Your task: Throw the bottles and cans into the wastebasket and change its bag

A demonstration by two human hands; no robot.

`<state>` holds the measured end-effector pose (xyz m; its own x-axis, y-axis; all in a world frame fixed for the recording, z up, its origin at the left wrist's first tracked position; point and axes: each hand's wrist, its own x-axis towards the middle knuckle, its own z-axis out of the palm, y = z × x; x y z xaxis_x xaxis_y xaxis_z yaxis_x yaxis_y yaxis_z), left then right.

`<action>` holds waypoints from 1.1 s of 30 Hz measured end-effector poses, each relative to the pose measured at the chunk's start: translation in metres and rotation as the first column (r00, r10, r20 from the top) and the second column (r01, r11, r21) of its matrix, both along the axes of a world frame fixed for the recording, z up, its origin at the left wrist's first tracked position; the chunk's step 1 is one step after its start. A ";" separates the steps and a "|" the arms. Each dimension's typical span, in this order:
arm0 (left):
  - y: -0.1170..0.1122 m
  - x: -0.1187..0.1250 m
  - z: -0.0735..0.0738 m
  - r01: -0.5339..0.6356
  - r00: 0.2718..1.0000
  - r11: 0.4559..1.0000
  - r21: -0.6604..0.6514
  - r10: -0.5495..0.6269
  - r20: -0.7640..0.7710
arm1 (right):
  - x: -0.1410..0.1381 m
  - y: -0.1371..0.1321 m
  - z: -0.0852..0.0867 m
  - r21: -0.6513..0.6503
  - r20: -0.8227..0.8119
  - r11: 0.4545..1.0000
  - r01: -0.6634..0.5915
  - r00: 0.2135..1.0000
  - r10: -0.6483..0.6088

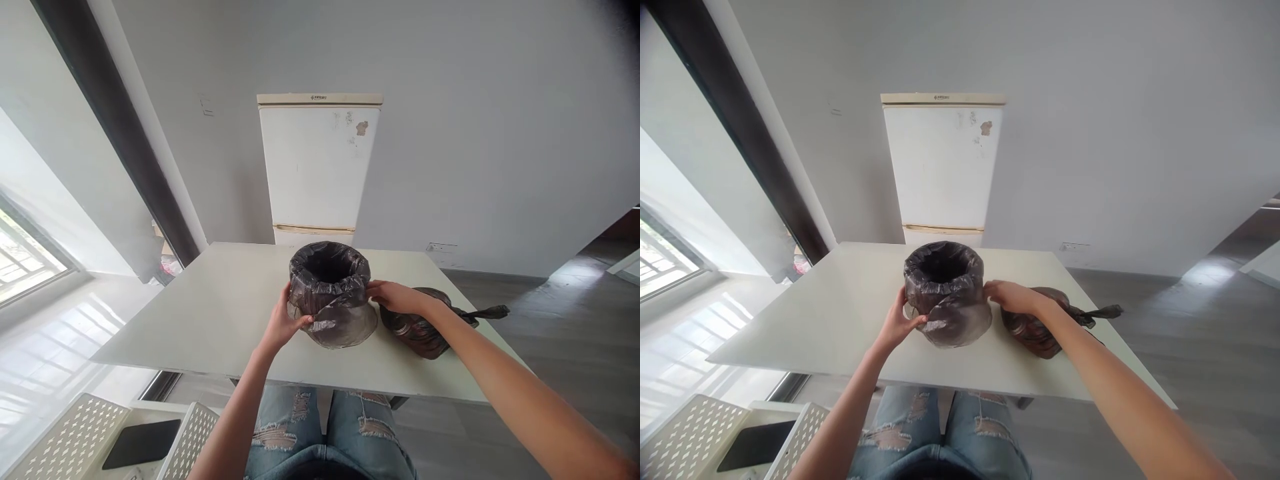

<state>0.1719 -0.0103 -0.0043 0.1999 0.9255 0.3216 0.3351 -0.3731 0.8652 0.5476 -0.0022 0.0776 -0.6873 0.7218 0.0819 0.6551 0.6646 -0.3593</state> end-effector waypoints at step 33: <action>0.025 -0.034 -0.083 0.056 0.993 0.998 -0.002 -0.056 -0.101 | -0.116 -0.061 0.037 0.622 -0.200 0.756 0.203 0.975 -0.097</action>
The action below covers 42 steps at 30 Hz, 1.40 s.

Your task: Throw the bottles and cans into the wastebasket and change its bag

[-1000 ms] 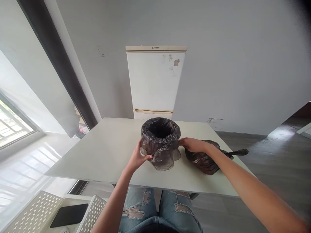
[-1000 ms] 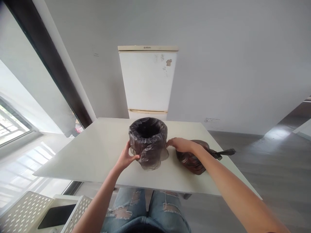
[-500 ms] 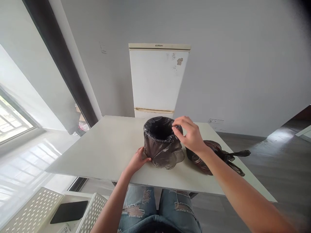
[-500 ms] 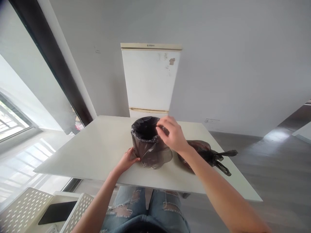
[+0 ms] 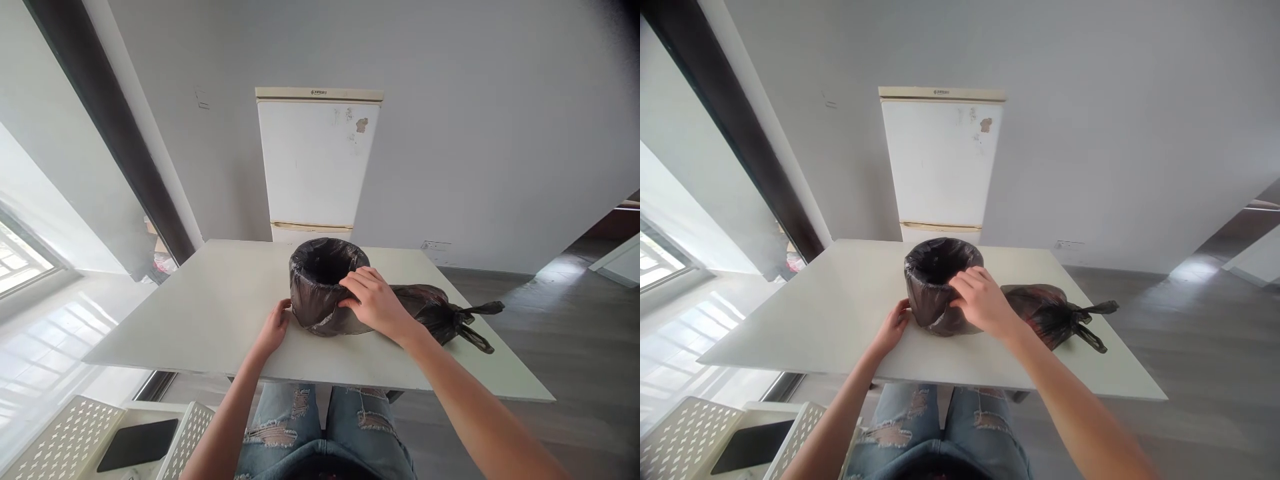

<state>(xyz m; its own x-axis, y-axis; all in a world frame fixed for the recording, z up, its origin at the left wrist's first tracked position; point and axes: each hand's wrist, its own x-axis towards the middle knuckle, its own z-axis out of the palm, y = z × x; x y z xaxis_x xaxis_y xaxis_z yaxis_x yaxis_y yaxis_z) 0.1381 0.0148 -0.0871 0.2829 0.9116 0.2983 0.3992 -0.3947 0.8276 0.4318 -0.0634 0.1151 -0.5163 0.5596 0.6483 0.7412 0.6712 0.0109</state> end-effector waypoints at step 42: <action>-0.012 0.001 0.020 0.098 0.977 0.993 0.069 -0.083 -0.196 | 0.246 0.093 -0.002 -0.119 0.136 0.767 0.631 0.775 -0.617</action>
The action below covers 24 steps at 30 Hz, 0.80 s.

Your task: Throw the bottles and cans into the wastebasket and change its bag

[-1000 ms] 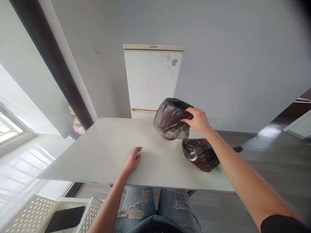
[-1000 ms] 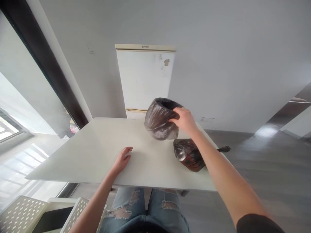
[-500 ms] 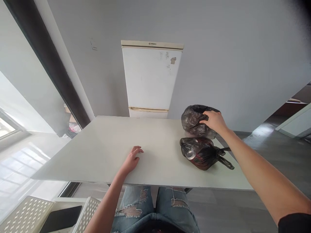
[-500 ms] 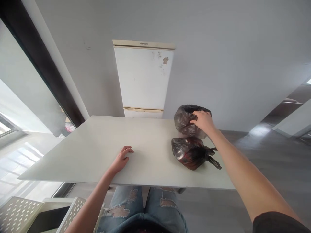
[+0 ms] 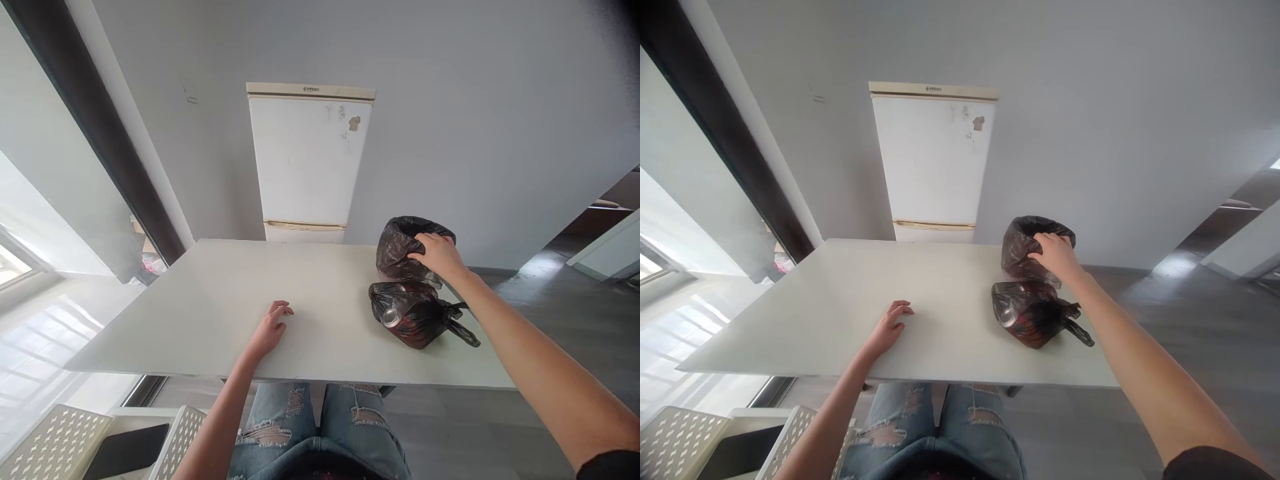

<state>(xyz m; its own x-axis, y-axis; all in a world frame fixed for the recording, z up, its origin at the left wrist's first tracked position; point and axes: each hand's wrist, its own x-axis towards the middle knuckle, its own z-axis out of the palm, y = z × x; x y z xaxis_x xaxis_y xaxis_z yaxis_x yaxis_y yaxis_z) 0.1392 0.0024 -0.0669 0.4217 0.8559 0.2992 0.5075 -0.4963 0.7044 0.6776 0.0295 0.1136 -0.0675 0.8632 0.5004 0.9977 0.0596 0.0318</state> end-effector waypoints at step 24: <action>0.004 -0.001 -0.002 0.010 1.000 0.999 0.031 -0.010 0.010 | -0.125 -0.139 -0.170 0.006 -0.904 0.978 0.208 0.420 -0.083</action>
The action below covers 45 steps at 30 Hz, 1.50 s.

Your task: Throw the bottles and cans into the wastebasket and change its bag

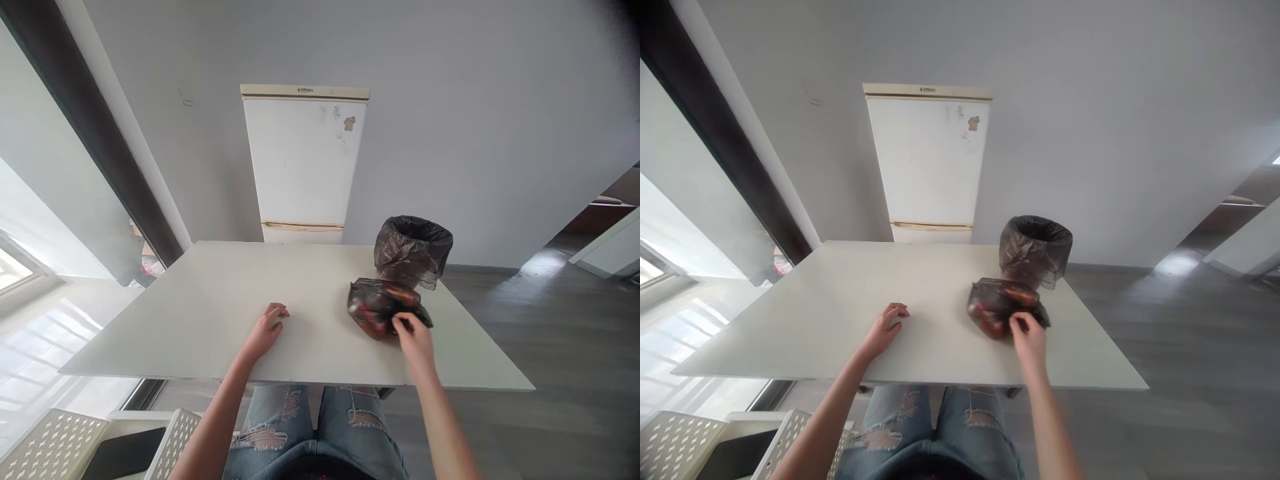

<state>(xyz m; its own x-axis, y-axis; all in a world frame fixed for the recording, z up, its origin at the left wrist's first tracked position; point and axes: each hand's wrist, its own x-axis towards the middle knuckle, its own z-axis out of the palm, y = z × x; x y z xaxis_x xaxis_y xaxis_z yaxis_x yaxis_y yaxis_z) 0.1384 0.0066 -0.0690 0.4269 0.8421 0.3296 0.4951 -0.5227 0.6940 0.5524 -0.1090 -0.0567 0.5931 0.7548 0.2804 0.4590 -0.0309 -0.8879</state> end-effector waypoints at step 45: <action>0.039 0.074 0.011 -0.051 0.993 0.855 0.517 0.098 -0.066 | -0.085 0.121 -0.001 0.275 0.216 0.737 -0.618 0.787 0.579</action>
